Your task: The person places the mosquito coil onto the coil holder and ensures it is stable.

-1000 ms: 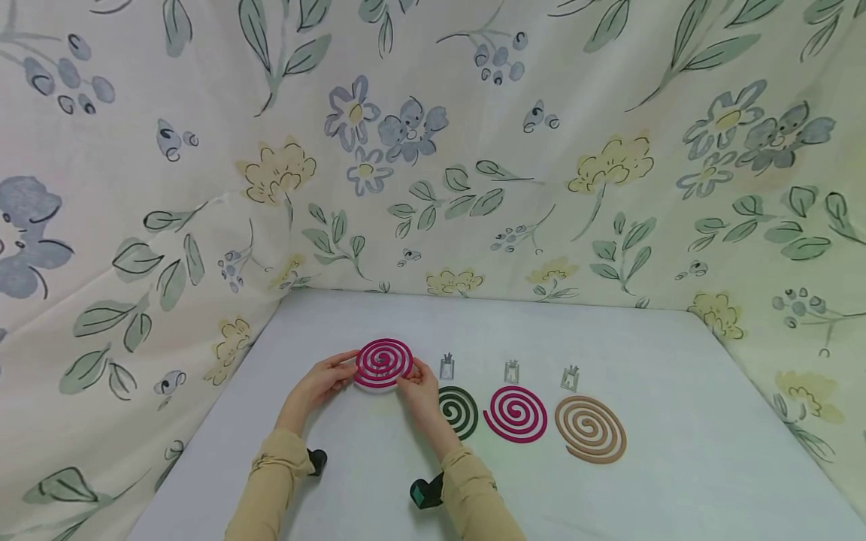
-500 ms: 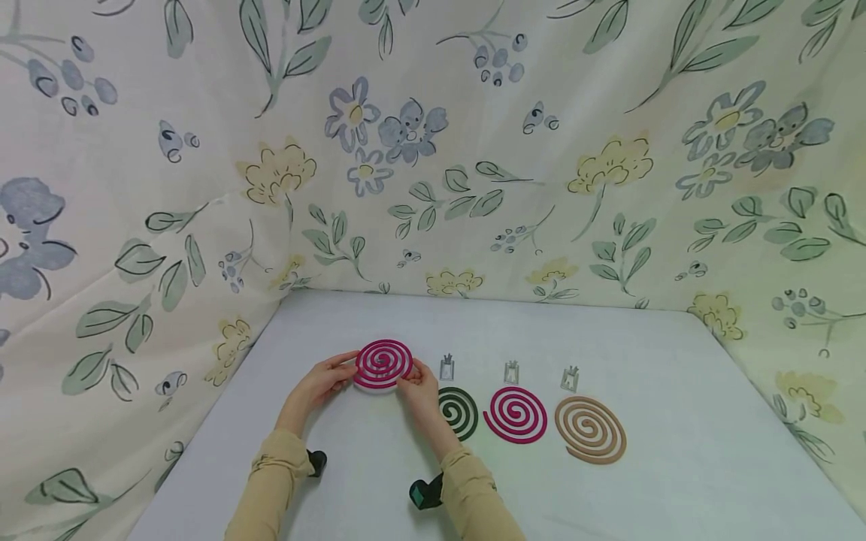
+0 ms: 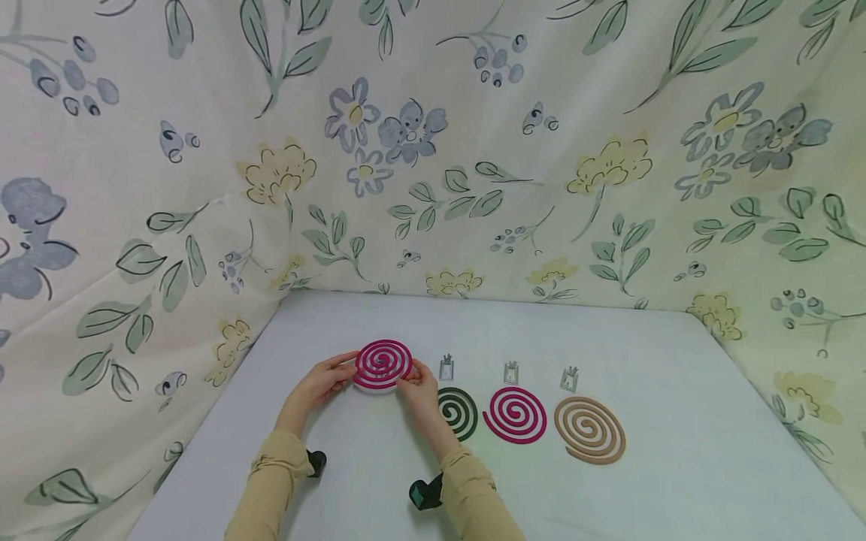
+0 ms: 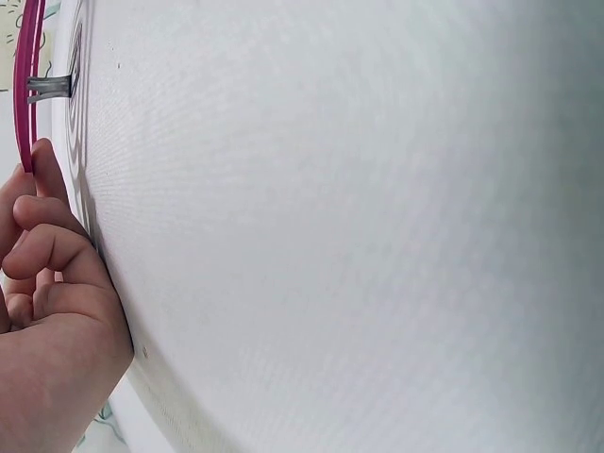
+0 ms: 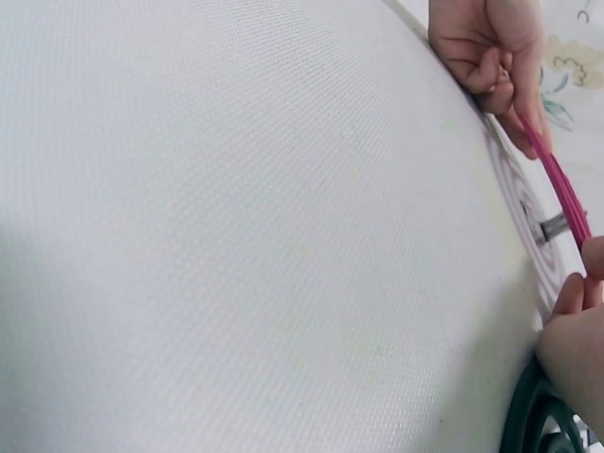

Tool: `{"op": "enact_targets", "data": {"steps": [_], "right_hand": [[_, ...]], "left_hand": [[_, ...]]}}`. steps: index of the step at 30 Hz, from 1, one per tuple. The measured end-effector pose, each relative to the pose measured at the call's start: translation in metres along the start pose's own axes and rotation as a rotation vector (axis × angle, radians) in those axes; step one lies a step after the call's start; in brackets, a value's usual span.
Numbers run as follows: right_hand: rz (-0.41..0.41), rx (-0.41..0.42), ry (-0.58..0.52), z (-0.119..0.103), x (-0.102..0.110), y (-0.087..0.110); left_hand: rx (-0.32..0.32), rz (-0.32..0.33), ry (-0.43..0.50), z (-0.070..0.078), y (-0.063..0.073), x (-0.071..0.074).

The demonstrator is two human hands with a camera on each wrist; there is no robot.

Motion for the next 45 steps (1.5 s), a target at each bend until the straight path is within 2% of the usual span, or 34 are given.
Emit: {"op": "enact_targets", "data": {"steps": [9,19,33,37,42,45], "right_hand": [[-0.001,-0.008,0.001,-0.001,0.000,-0.001],[-0.006,-0.020,-0.004,0.001,0.000,-0.003],[0.001,0.004,0.018,0.000,-0.001,-0.002],[-0.001,0.003,0.013,-0.008,0.001,0.004],[-0.009,0.004,0.008,-0.032,0.005,0.022],[-0.009,0.040,0.009,-0.037,0.006,0.028]], "left_hand": [[0.007,0.015,-0.013,-0.002,-0.003,0.000],[-0.022,-0.012,0.005,-0.001,-0.001,0.000],[-0.019,-0.020,0.001,-0.001,-0.002,0.002],[-0.014,-0.023,-0.001,-0.001,-0.002,0.001],[-0.002,-0.021,-0.003,-0.001,-0.001,0.001],[-0.009,-0.025,0.001,-0.001,-0.001,0.001]]}}
Point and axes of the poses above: each hand's wrist, its own y-axis away from the middle knuckle, its own x-axis out of the back of the hand, z = x × y, the point moved 1 cm from there along -y, towards the middle knuckle, and after that the axes turned 7 degrees about z, right-handed, at the moved point
